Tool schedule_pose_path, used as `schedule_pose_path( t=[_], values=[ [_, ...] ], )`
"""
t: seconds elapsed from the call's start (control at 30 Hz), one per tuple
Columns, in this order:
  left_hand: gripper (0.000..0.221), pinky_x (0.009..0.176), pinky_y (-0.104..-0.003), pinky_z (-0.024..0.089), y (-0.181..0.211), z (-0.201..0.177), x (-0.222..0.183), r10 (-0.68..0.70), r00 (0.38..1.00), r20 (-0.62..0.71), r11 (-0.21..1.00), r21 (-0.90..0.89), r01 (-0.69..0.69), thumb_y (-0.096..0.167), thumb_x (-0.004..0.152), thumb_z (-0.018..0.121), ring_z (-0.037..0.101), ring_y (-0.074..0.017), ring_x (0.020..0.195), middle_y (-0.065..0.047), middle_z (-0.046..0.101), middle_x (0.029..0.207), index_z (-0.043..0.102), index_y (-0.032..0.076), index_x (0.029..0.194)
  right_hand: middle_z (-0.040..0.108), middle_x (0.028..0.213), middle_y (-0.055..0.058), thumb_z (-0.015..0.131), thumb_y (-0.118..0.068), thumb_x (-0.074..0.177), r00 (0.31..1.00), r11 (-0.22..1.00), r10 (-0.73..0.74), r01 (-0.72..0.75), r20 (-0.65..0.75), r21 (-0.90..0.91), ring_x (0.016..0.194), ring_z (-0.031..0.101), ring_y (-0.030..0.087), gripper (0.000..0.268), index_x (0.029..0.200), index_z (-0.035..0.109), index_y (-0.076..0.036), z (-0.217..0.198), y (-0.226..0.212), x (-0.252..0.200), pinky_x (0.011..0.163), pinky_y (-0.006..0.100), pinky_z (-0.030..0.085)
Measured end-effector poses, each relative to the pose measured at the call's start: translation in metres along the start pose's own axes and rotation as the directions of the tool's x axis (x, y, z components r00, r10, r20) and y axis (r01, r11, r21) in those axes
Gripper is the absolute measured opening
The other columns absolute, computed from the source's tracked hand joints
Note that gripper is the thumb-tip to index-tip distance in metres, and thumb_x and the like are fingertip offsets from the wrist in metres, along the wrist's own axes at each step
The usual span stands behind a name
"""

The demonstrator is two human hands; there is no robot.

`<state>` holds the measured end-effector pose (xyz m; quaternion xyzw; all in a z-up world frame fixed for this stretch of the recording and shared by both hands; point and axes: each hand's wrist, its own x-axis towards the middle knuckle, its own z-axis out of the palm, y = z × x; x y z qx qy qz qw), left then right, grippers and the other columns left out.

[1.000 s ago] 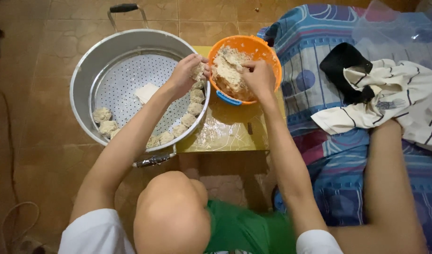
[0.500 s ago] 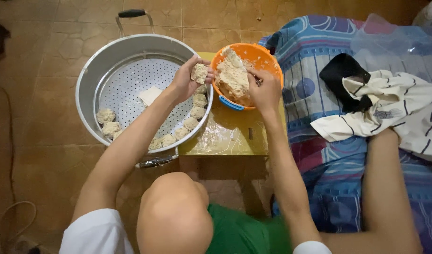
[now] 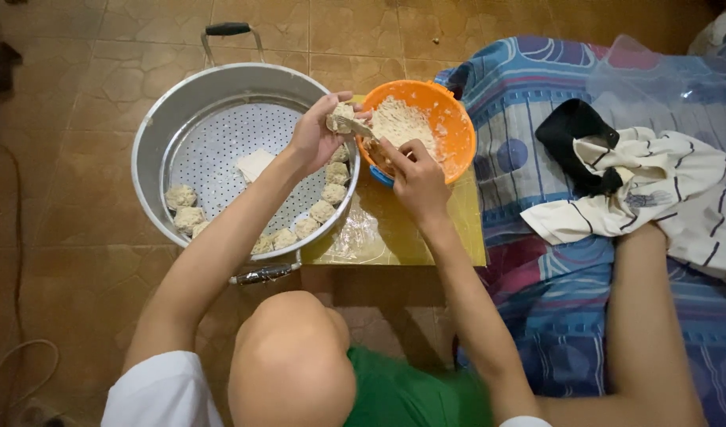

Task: Assembling food items by placing filling onto wrappers and arranging them in a steamer pot.

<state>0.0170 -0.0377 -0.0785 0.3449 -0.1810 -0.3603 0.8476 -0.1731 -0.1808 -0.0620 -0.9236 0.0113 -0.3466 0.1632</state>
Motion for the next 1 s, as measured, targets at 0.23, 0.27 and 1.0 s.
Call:
schedule_pose_path(
  t=[0.23,0.27,1.0],
  values=[
    [0.044,0.103,-0.042,0.059,0.005,0.002,-0.004,-0.002,0.998,0.068,1.0,-0.03,0.004,0.007,0.099,0.056,0.069,-0.0335,0.116,-0.024,0.064,0.129,0.049,0.002,0.142,0.055,0.097,0.006,0.059,-0.002,0.098,0.999,0.993,0.031,-0.028,0.024,-0.115,0.079,0.068,0.027,0.043,0.131,0.073,-0.024,-0.017,-0.011,0.008,0.072,0.039,0.06],
    [0.045,0.104,-0.042,0.058,0.005,0.002,-0.005,0.016,0.997,0.081,0.999,-0.036,-0.014,0.008,0.1,0.057,0.069,-0.0312,0.116,-0.024,0.065,0.129,0.047,0.001,0.143,0.055,0.097,0.008,0.058,0.001,0.096,1.0,0.993,0.015,-0.012,0.022,-0.116,0.079,0.067,0.03,0.044,0.131,0.073,-0.021,-0.022,-0.014,0.011,0.072,0.041,0.059],
    [0.059,0.108,-0.037,0.056,0.014,0.012,-0.013,0.136,0.968,0.211,0.989,0.03,-0.145,-0.012,0.091,0.06,0.067,-0.0249,0.122,-0.022,0.061,0.138,0.046,0.001,0.147,0.058,0.092,0.01,0.06,0.001,0.101,0.989,0.985,0.103,-0.116,0.106,0.125,0.077,0.068,0.032,0.037,0.128,0.077,-0.018,-0.049,-0.012,0.026,0.071,0.038,0.058]
  ],
)
